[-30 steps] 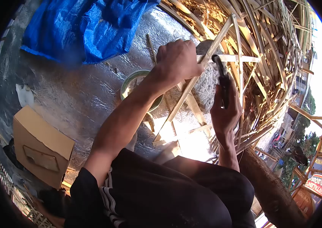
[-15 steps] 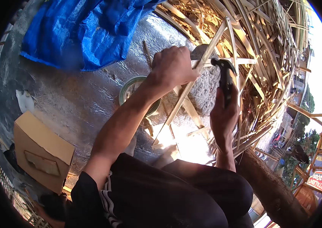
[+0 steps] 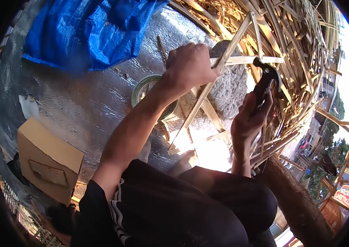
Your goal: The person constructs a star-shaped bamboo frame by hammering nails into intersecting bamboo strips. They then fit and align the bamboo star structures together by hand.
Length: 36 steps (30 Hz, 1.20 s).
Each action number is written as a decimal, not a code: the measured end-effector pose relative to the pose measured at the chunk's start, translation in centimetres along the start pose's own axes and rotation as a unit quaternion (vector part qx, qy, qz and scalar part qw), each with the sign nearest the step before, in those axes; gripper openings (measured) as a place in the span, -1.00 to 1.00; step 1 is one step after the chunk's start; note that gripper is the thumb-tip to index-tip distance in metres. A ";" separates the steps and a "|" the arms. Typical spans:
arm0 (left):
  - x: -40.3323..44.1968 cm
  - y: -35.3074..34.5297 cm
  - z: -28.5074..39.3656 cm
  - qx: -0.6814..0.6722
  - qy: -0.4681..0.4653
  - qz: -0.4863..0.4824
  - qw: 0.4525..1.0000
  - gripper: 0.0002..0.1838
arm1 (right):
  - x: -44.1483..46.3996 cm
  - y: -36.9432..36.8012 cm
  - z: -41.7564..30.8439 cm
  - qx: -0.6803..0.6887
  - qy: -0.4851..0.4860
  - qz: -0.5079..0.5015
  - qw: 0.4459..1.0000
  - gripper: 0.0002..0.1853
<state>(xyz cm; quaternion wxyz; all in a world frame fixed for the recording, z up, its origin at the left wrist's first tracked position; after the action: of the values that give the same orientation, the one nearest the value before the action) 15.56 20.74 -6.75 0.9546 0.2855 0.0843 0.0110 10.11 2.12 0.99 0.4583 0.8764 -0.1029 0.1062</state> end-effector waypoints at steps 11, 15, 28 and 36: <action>-0.4 -0.2 0.0 0.009 0.021 -0.038 0.999 -0.33 | -0.9 -1.3 0.3 0.165 -0.253 -0.080 0.950 -0.75; -0.3 0.3 0.3 0.014 0.040 -0.060 0.997 -0.29 | -1.9 -2.2 -0.4 0.294 -0.217 0.110 0.924 -0.73; -0.3 -0.1 -0.2 0.013 0.046 -0.067 0.997 -0.45 | -1.9 -2.8 -1.3 0.300 -0.233 0.091 0.920 -0.74; -0.3 -0.8 -0.7 0.026 -0.018 0.012 0.999 -0.41 | -0.9 -2.6 -1.0 0.100 -0.226 -0.047 0.968 -0.67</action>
<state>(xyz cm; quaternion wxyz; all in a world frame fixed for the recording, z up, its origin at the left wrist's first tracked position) 15.14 20.47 -7.75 0.9480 0.3114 0.0637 0.0156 9.86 4.47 -0.69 0.3373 0.9230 -0.1515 -0.1067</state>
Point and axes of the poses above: each hand's wrist, its own x-axis towards the middle knuckle, its own y-axis out of the back of the hand, z = x × y, the point moved 2 cm from there along x, towards the middle knuckle, and after that the axes turned 8 degrees about z, right-handed, at the moved point
